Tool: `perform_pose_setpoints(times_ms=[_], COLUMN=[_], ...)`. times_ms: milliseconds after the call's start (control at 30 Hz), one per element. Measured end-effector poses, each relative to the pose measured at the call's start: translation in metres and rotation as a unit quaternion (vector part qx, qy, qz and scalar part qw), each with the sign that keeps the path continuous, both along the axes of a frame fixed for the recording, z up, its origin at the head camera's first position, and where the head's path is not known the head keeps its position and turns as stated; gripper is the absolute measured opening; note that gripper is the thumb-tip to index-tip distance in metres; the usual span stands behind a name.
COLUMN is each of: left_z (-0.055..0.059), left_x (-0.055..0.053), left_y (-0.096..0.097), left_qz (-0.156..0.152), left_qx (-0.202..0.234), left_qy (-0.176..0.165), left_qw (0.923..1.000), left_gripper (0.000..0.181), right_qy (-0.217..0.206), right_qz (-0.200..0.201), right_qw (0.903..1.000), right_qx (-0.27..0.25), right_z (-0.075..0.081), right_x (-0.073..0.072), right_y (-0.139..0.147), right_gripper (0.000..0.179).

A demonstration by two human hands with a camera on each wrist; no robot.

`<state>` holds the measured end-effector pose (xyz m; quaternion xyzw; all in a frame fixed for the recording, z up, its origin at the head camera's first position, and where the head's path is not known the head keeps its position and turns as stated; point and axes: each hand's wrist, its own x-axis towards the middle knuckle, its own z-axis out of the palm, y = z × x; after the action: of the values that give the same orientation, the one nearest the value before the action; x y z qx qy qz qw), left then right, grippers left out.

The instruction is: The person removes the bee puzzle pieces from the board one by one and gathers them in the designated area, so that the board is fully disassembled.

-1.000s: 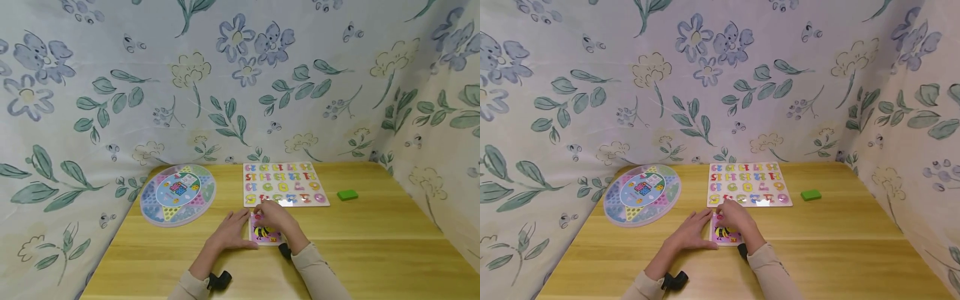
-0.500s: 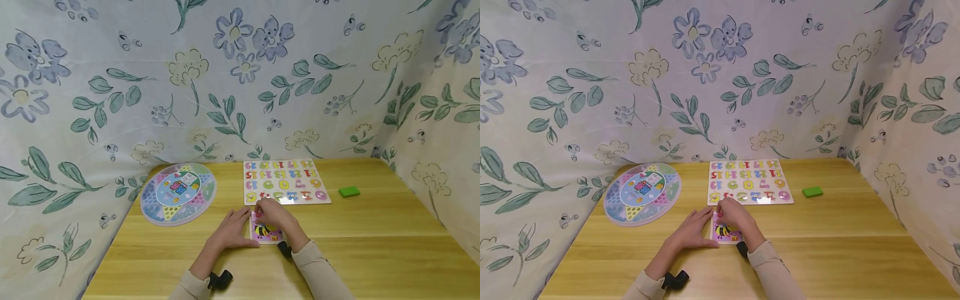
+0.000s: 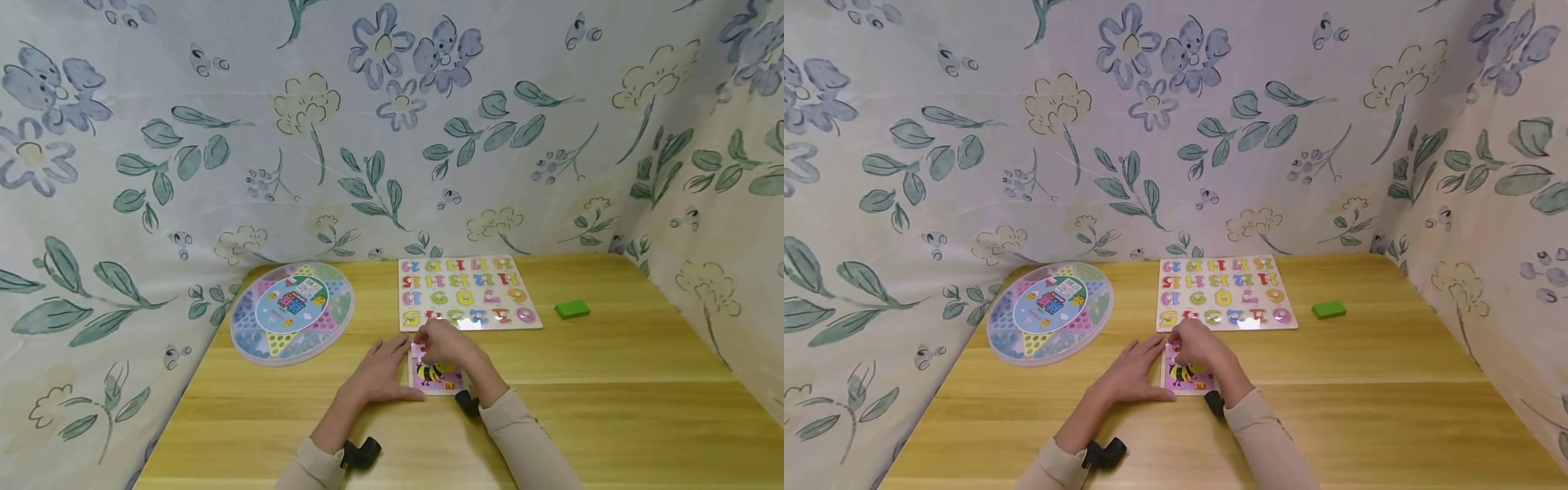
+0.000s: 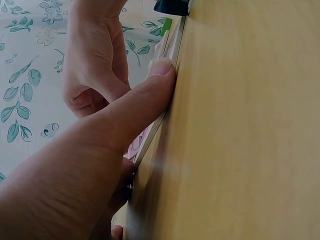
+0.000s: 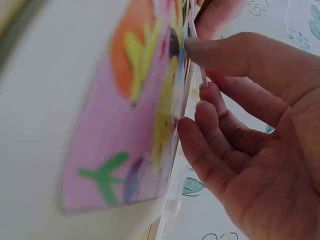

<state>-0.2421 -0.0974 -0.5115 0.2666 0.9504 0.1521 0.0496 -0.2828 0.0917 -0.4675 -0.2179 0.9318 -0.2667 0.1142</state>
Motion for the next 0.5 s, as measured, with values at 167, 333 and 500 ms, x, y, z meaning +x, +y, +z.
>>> perform_pose_setpoints(times_ms=[167, 333, 500], left_z=[-0.0001, -0.0002, -0.0021], left_x=[-0.0008, -0.0018, -0.0014], left_y=[-0.0002, -0.0007, -0.0009], left_qz=[-0.001, 0.0, -0.004], left_qx=[-0.001, 0.002, -0.001], left_qy=[-0.001, 0.001, 0.003], left_qw=[1.0, 1.0, 1.0], left_gripper=[0.113, 0.113, 0.113], right_qy=[-0.014, -0.022, -0.023], right_qz=[-0.004, -0.013, -0.021], right_qw=[0.9998, 0.9995, 0.9992], right_qx=[-0.014, -0.018, -0.023], right_z=[-0.0003, 0.0001, -0.0001], right_x=[-0.003, -0.0038, -0.003], right_y=[0.0025, 0.0028, 0.0039], right_gripper=[0.028, 0.028, 0.028])
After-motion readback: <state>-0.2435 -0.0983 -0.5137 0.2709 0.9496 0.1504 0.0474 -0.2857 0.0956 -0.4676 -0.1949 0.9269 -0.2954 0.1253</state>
